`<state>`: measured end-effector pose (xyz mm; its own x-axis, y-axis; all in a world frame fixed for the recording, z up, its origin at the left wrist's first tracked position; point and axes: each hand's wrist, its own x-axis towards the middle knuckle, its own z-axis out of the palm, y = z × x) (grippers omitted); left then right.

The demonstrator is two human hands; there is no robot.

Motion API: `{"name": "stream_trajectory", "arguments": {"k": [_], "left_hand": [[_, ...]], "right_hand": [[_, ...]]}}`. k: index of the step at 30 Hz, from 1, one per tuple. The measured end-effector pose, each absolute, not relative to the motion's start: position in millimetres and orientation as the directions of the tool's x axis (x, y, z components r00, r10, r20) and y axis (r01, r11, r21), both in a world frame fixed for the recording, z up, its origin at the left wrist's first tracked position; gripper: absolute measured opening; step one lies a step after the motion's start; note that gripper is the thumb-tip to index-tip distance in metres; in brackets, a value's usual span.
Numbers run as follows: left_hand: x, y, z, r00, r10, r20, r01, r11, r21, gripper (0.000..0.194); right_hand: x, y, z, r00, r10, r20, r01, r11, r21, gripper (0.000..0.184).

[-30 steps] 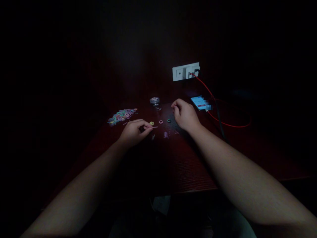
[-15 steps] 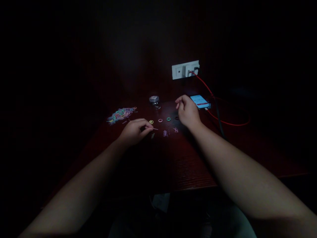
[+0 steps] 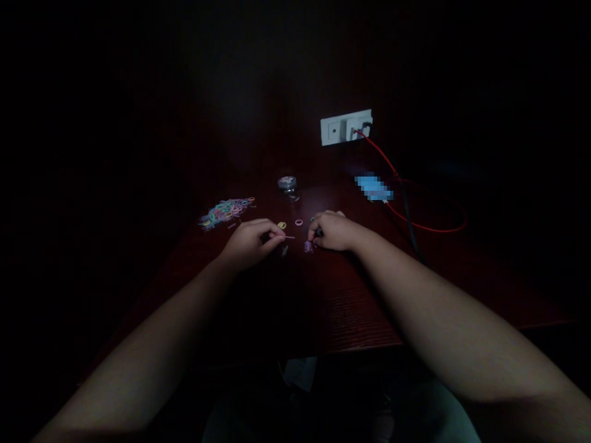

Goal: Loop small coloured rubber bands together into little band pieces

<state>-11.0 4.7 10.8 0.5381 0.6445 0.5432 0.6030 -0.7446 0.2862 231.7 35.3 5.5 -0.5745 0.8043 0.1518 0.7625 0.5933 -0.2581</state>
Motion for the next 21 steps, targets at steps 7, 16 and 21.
{"name": "stream_trajectory", "arguments": {"k": [7,16,21], "left_hand": [[-11.5,4.1,11.7,0.534,0.653,0.538,0.616,-0.736,0.281,0.004],[-12.0,4.5,11.9,0.531,0.645,0.55,0.608,-0.742,0.282,0.004],[-12.2,4.7,11.9,0.539,0.642,0.545,0.608,-0.744,0.275,0.004]], "right_hand": [[233.7,38.8,6.7,-0.625,0.772,0.116,0.731,0.631,-0.258,0.013],[235.8,37.7,9.6,-0.671,0.727,0.149,0.678,0.682,-0.276,0.012],[230.7,36.3,7.1,-0.725,0.65,0.225,0.565,0.749,-0.346,0.014]]}}
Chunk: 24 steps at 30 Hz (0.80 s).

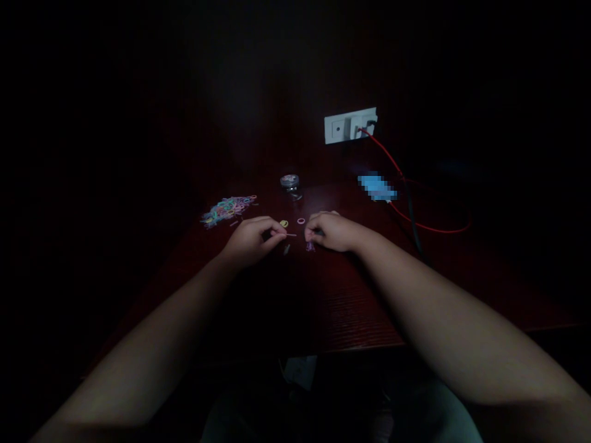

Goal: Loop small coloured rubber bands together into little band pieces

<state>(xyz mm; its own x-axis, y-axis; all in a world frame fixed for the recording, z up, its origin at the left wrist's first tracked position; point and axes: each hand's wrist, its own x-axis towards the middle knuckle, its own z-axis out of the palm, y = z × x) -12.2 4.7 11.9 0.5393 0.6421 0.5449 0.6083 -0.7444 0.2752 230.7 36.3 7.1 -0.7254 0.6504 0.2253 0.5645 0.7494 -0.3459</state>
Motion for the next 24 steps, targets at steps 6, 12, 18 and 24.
{"name": "stream_trajectory", "arguments": {"k": [6,12,18,24], "left_hand": [[-11.9,4.7,11.5,0.531,0.644,0.551,0.612,-0.741,0.276,0.005],[-11.6,3.1,13.6,0.537,0.651,0.537,0.614,-0.738,0.28,0.004],[-11.6,3.7,12.4,0.545,0.64,0.542,0.604,-0.748,0.276,0.005],[-10.8,2.7,12.8,0.542,0.636,0.55,0.596,-0.752,0.282,0.005]], "right_hand": [[229.2,36.5,3.9,-0.712,0.648,0.273,0.559,0.757,-0.34,0.016],[233.1,39.2,7.5,-0.562,0.679,0.472,0.614,0.725,-0.313,0.027],[232.2,38.6,12.0,-0.395,0.656,0.643,0.546,0.73,-0.41,0.03],[227.3,28.5,16.5,-0.282,0.702,0.653,0.499,0.689,-0.526,0.021]]}}
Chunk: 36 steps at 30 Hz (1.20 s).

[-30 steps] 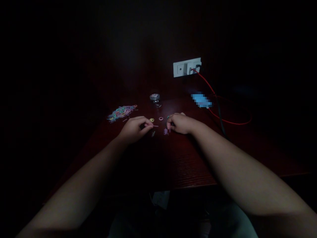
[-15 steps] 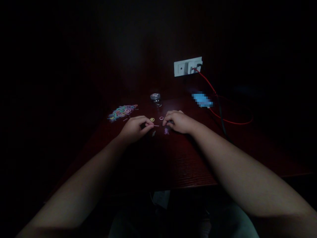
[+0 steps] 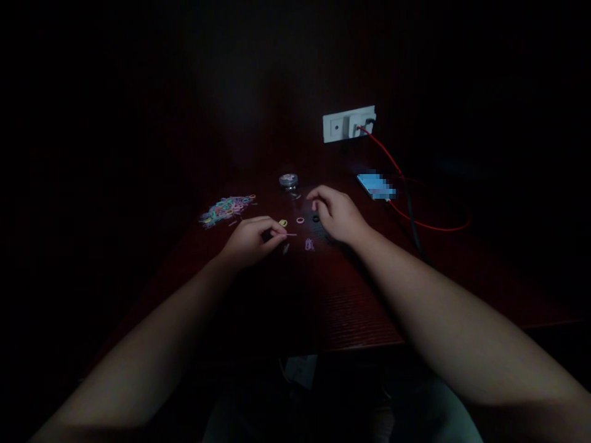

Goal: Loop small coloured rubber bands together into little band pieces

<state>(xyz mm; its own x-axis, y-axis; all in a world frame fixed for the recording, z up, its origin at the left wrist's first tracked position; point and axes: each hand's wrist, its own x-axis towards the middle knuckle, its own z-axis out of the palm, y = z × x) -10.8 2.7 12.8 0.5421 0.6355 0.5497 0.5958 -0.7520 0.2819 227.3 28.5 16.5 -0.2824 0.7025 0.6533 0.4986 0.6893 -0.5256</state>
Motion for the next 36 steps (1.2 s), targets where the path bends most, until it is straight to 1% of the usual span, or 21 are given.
{"name": "stream_trajectory", "arguments": {"k": [3,6,8,10,12,16,20,22,25,27,29,33,36], "left_hand": [[-10.2,1.7,12.9,0.531,0.626,0.571,0.589,-0.757,0.283,0.004],[-9.8,1.1,12.7,0.528,0.619,0.582,0.586,-0.761,0.279,0.003],[-9.6,1.0,12.6,0.527,0.615,0.586,0.582,-0.764,0.278,0.003],[-9.6,0.9,12.7,0.527,0.615,0.587,0.58,-0.765,0.282,0.002],[-9.6,0.7,13.0,0.525,0.619,0.584,0.578,-0.763,0.289,0.003],[-9.7,0.1,13.6,0.525,0.618,0.586,0.577,-0.764,0.289,0.004],[-9.4,-0.4,13.7,0.526,0.618,0.584,0.577,-0.764,0.288,0.004],[-9.0,-0.5,13.6,0.528,0.615,0.585,0.574,-0.767,0.288,0.005],[-8.9,-0.4,13.9,0.531,0.611,0.588,0.569,-0.771,0.287,0.005],[-9.0,-0.1,14.3,0.538,0.608,0.584,0.564,-0.775,0.287,0.005],[-9.3,0.5,14.6,0.545,0.603,0.583,0.559,-0.779,0.284,0.005],[-9.5,2.0,13.9,0.552,0.592,0.586,0.547,-0.788,0.282,0.004],[-9.2,2.9,13.2,0.574,0.578,0.58,0.522,-0.804,0.285,0.004]], "right_hand": [[229.6,31.4,16.2,-0.104,0.727,0.679,0.48,0.634,-0.606,0.019],[234.9,39.9,15.0,0.063,0.71,0.701,0.459,0.603,-0.652,0.014],[238.0,44.8,14.4,0.131,0.679,0.722,0.477,0.596,-0.646,0.013],[239.5,47.2,14.0,0.133,0.658,0.741,0.514,0.594,-0.619,0.013],[239.3,47.1,13.6,0.094,0.666,0.74,0.538,0.591,-0.601,0.013],[237.4,45.2,12.6,0.044,0.704,0.709,0.557,0.572,-0.603,0.015],[235.1,43.4,12.1,-0.023,0.729,0.685,0.526,0.591,-0.612,0.016],[232.1,39.7,11.4,-0.135,0.761,0.635,0.477,0.612,-0.631,0.017],[225.0,30.4,9.8,-0.39,0.78,0.489,0.404,0.622,-0.671,0.02],[220.4,24.4,9.0,-0.526,0.744,0.412,0.372,0.637,-0.676,0.022],[217.3,20.4,8.8,-0.597,0.702,0.388,0.344,0.661,-0.667,0.022],[216.4,19.3,9.2,-0.668,0.641,0.378,0.324,0.708,-0.628,0.021],[216.6,20.3,9.2,-0.69,0.628,0.361,0.327,0.714,-0.619,0.02]]}}
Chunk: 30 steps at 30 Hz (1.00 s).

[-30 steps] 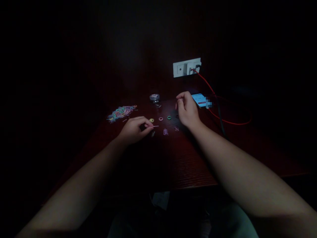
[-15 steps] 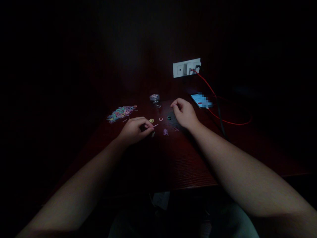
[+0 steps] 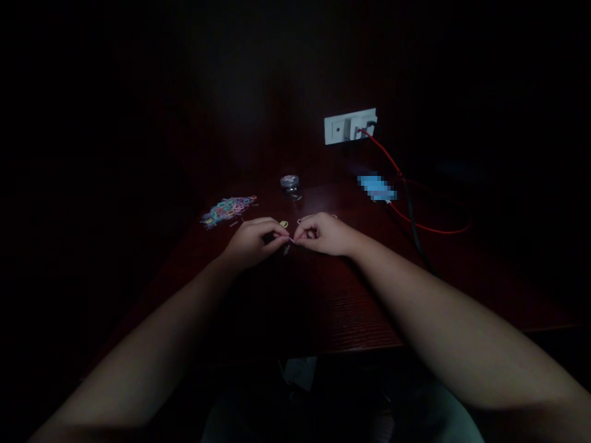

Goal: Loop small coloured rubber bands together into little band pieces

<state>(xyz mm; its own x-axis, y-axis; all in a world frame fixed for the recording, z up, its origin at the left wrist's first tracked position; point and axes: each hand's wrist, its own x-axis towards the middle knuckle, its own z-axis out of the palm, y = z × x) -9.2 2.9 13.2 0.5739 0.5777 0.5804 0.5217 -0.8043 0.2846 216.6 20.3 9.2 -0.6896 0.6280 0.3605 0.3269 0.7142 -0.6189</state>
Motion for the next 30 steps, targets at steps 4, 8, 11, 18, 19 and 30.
{"name": "stream_trajectory", "arguments": {"k": [4,8,11,18,19,30], "left_hand": [[-9.0,3.6,13.7,0.588,0.575,0.569,0.523,-0.807,0.275,0.006],[-9.1,4.1,14.0,0.579,0.567,0.586,0.522,-0.81,0.267,0.008],[-9.2,3.8,13.6,0.579,0.554,0.598,0.51,-0.818,0.264,0.008],[-8.5,2.0,13.5,0.575,0.512,0.639,0.471,-0.845,0.253,0.007],[-8.4,1.6,13.9,0.573,0.513,0.638,0.474,-0.843,0.252,0.007],[-7.9,-0.8,15.7,0.56,0.512,0.652,0.485,-0.84,0.243,0.005]], "right_hand": [[214.0,19.2,9.2,-0.695,0.629,0.35,0.31,0.7,-0.643,0.019],[211.3,17.5,8.7,-0.689,0.643,0.334,0.31,0.678,-0.666,0.019],[211.1,17.3,8.3,-0.663,0.667,0.34,0.315,0.661,-0.681,0.022],[211.2,19.4,6.8,-0.635,0.704,0.318,0.319,0.614,-0.722,0.027],[211.2,19.8,6.2,-0.637,0.704,0.315,0.315,0.611,-0.727,0.026],[211.0,20.7,4.6,-0.68,0.677,0.281,0.265,0.584,-0.767,0.026]]}}
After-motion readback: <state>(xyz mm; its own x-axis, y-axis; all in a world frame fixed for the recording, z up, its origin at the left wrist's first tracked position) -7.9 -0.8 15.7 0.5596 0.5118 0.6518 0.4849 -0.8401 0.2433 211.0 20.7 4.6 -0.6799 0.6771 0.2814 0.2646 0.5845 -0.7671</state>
